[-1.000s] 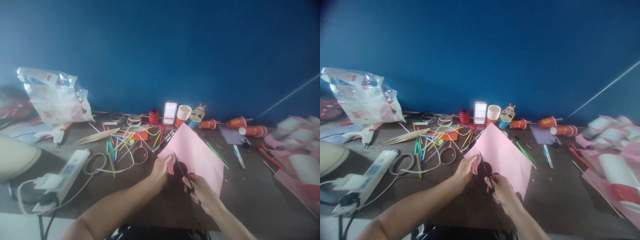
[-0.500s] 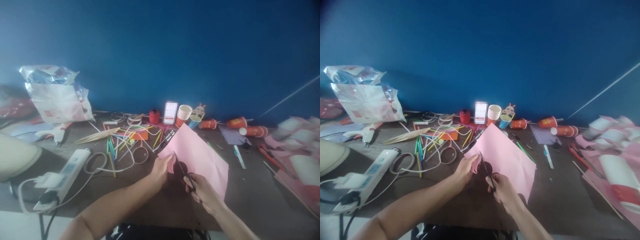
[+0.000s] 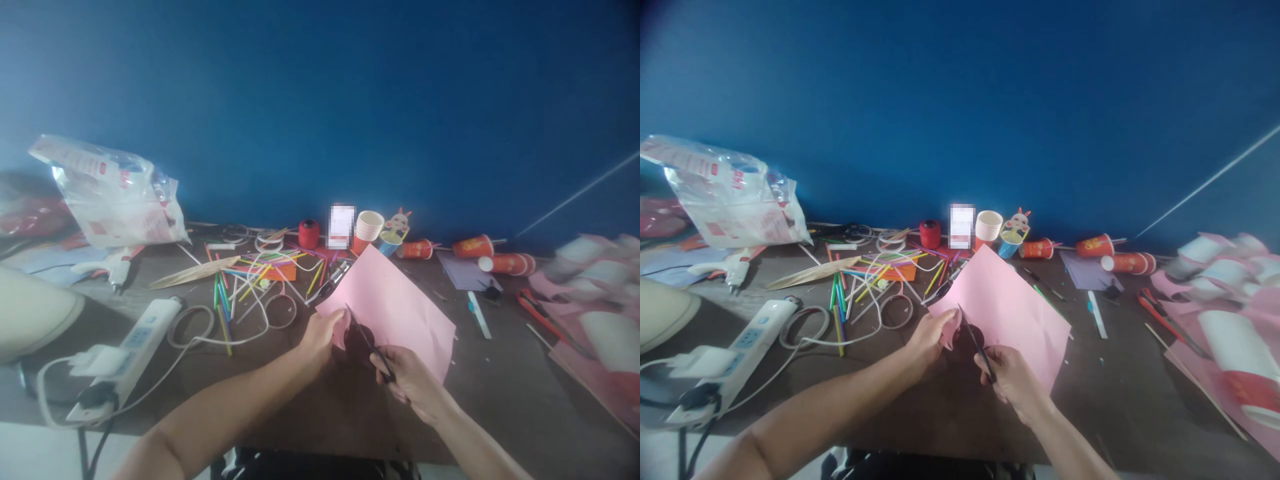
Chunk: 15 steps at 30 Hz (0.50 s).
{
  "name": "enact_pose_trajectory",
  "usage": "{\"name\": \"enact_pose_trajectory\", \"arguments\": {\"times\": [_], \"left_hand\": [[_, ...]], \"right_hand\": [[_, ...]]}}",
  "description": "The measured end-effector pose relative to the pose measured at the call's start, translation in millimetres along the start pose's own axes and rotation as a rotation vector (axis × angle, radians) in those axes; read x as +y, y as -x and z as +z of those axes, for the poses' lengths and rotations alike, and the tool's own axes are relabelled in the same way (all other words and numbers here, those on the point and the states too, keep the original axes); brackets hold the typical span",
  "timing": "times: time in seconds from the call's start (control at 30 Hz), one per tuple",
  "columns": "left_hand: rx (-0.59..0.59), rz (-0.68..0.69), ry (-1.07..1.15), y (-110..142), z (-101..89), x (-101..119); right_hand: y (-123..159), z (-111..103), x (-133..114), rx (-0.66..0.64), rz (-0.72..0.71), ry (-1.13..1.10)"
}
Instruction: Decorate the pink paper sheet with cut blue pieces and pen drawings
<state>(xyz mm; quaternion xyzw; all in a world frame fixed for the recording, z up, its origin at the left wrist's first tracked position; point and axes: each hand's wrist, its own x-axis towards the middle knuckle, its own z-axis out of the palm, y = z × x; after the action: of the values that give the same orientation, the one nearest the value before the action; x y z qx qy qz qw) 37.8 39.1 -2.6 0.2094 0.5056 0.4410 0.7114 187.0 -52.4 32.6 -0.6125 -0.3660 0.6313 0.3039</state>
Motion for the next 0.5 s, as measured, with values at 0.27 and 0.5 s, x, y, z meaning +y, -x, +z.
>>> {"name": "enact_pose_trajectory", "arguments": {"times": [0.27,0.5], "left_hand": [[-0.048,0.044,0.002,6.9,2.0,9.4],[-0.096,0.052,-0.005,5.4,2.4,14.2]], "right_hand": [[-0.1,-4.6,-6.5,-0.008,0.039,-0.01],[3.7,-9.4,-14.3,-0.012,0.036,0.01]]}}
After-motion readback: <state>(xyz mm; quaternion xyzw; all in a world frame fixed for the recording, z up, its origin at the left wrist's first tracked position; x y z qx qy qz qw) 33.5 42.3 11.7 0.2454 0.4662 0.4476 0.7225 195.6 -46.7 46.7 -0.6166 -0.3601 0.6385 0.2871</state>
